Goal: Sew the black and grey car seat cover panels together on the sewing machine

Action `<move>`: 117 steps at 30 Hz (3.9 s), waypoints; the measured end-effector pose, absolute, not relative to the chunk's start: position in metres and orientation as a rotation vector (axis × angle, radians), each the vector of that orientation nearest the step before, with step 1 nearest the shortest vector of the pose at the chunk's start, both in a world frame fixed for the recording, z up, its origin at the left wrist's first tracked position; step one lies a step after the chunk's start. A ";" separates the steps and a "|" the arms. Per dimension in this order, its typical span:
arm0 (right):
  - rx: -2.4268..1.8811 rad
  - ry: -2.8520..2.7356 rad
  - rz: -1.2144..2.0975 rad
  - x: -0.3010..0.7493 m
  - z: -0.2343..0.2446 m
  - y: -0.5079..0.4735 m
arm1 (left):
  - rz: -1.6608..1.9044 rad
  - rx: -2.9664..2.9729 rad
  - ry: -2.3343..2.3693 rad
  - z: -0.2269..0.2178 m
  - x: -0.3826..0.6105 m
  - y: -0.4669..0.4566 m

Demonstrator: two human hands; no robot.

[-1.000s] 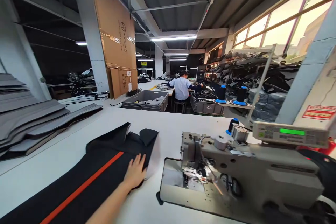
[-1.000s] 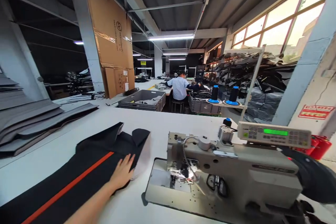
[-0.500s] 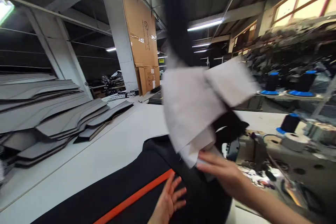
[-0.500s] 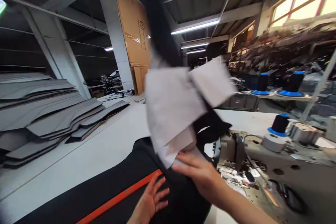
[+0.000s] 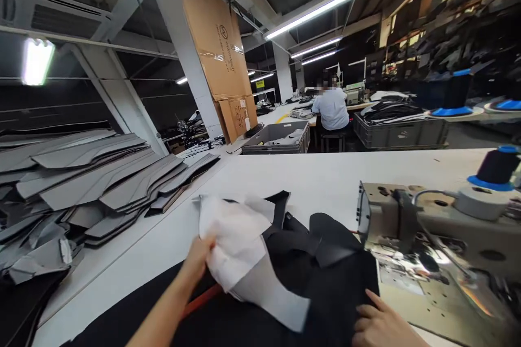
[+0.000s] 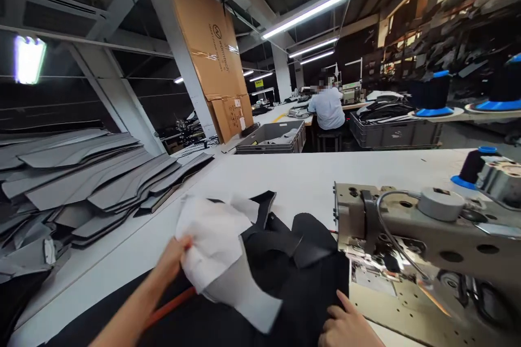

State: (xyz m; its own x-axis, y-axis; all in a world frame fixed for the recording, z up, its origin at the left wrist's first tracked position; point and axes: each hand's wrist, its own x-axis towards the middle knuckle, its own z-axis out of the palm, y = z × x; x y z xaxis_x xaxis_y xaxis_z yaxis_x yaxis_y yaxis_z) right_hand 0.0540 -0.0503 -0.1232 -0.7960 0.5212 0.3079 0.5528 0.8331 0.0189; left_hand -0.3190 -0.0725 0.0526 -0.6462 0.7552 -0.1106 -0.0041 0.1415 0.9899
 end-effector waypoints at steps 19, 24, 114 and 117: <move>-0.734 -2.410 0.222 0.021 -0.122 -0.033 | -0.370 2.569 1.329 0.031 -0.171 0.036; -0.754 -2.375 0.232 0.021 -0.123 -0.032 | -0.180 2.635 1.187 -0.016 -0.123 0.068; -0.845 -2.179 -0.208 0.101 -0.137 -0.081 | -0.431 2.987 1.179 -0.045 -0.045 0.004; -0.847 -2.188 -0.199 0.106 -0.137 -0.078 | -0.412 2.991 1.184 -0.048 -0.042 0.006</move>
State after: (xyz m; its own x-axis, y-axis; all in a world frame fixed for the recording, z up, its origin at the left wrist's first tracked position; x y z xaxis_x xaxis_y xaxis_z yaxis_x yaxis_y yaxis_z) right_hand 0.1059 -0.0783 -0.1372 -0.4850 0.5103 0.7101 0.6303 0.7670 -0.1207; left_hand -0.0417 0.0063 -0.0477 0.7017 0.6848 -0.1967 0.6590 -0.7288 -0.1862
